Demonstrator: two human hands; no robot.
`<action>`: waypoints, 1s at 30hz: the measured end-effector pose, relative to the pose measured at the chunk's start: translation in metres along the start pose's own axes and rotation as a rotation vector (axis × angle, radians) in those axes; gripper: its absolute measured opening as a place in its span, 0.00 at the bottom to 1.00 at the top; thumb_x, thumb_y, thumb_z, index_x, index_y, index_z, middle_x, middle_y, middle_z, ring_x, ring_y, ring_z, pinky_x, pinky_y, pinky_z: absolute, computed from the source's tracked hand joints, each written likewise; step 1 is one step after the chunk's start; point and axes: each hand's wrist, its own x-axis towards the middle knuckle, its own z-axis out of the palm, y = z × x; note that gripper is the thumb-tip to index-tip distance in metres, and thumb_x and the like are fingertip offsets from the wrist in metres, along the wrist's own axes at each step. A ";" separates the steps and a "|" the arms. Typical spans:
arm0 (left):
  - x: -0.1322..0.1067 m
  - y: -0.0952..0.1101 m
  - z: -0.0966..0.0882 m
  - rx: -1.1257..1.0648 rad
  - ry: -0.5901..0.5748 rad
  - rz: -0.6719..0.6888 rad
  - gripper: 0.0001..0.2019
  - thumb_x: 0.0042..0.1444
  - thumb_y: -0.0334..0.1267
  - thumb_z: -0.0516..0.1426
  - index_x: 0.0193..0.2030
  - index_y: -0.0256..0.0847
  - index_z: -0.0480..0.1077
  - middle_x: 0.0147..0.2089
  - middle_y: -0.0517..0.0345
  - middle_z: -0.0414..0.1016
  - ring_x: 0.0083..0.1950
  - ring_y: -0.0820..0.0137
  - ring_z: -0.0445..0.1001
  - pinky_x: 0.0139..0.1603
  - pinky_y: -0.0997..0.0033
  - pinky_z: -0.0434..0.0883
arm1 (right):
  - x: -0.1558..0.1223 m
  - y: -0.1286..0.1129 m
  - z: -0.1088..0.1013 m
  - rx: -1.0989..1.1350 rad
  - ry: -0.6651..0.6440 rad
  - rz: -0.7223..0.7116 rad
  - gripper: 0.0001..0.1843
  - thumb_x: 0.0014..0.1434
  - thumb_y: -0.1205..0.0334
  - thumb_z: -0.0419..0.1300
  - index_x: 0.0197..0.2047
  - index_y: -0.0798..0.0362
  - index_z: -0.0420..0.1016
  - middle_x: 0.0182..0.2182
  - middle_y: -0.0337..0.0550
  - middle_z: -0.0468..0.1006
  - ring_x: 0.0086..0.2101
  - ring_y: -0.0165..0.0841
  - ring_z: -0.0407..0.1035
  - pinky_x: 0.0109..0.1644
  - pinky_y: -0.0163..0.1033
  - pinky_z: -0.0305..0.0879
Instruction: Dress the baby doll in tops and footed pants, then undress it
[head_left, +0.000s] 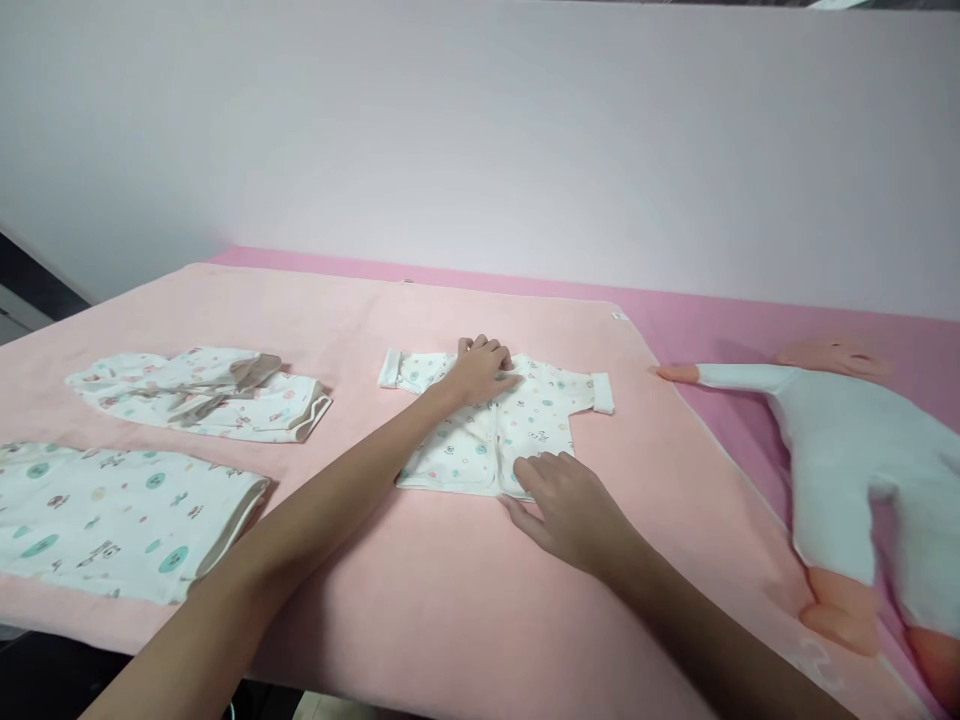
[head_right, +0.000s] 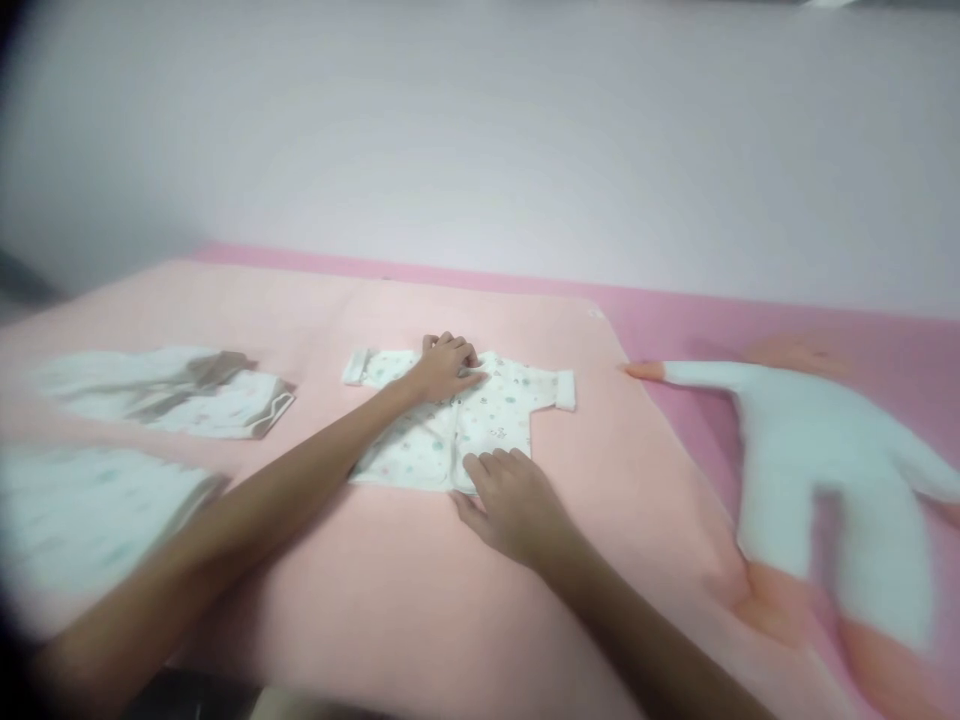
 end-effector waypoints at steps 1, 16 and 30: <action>0.000 0.000 -0.001 0.013 -0.013 -0.024 0.18 0.66 0.55 0.56 0.40 0.41 0.74 0.51 0.45 0.78 0.56 0.53 0.68 0.66 0.47 0.56 | 0.003 -0.002 0.000 -0.021 -0.014 -0.019 0.13 0.75 0.57 0.53 0.36 0.49 0.65 0.28 0.41 0.72 0.29 0.36 0.62 0.36 0.43 0.53; 0.060 0.058 -0.001 -0.242 -0.257 -0.329 0.25 0.69 0.58 0.48 0.52 0.51 0.83 0.61 0.52 0.81 0.71 0.47 0.65 0.72 0.43 0.58 | -0.078 0.051 -0.053 0.163 0.182 0.881 0.20 0.71 0.44 0.53 0.31 0.47 0.62 0.22 0.34 0.71 0.24 0.35 0.65 0.33 0.39 0.56; 0.070 0.014 0.030 -0.014 -0.210 0.215 0.18 0.71 0.43 0.49 0.59 0.47 0.75 0.62 0.49 0.76 0.64 0.54 0.68 0.67 0.48 0.61 | -0.046 0.074 -0.034 -0.034 0.084 0.789 0.18 0.72 0.44 0.55 0.48 0.52 0.71 0.44 0.52 0.79 0.44 0.47 0.74 0.41 0.47 0.69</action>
